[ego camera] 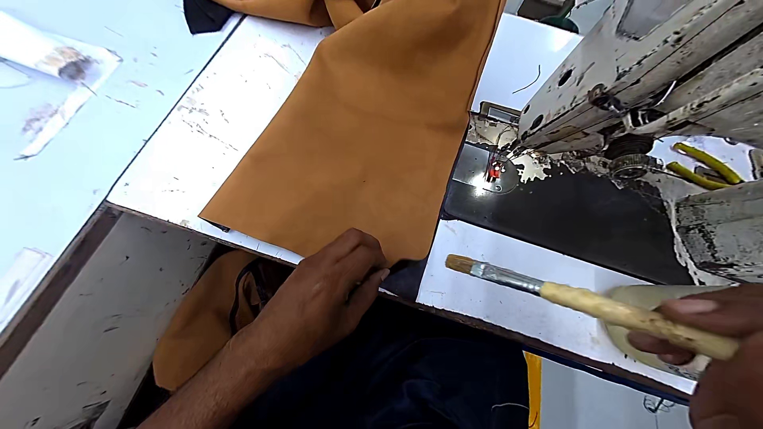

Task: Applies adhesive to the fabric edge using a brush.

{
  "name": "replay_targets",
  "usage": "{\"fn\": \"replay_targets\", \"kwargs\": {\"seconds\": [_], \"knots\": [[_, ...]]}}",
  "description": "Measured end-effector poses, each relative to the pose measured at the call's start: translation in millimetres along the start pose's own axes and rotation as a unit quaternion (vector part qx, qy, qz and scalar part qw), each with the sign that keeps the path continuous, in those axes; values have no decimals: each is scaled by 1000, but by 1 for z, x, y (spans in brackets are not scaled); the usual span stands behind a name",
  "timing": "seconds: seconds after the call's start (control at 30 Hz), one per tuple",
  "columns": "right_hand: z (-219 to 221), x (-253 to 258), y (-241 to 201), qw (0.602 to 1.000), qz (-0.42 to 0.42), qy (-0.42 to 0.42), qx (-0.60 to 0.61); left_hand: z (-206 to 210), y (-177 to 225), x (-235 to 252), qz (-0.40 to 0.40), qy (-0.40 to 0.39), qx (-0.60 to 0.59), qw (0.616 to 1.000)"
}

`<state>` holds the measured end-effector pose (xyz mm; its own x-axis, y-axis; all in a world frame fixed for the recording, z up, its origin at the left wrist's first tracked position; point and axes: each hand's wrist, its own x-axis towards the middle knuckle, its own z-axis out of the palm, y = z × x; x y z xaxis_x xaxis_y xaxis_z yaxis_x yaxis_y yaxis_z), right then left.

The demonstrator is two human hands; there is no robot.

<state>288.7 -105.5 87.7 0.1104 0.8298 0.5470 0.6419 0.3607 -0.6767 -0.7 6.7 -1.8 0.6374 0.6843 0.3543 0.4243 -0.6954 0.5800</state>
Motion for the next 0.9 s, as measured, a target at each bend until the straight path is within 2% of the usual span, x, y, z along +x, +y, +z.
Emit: {"fn": "replay_targets", "kwargs": {"seconds": [0.17,0.27,0.4,0.6,0.8,0.9], "knots": [[38,12,6,998,-58,-22,19,24,1,-26,65,49,42,996],[55,18,9,995,-76,-58,26,32,2,-33,67,85,66,992],[71,27,13,989,-102,-105,16,35,3,-34,61,95,62,992],[50,36,11,982,-86,-150,-71,36,4,-35,58,99,54,992],[50,36,10,983,-95,-155,-37,37,4,-35,55,94,56,993],[43,36,11,978,-78,-178,-82,36,5,-35,53,83,61,993]]}}
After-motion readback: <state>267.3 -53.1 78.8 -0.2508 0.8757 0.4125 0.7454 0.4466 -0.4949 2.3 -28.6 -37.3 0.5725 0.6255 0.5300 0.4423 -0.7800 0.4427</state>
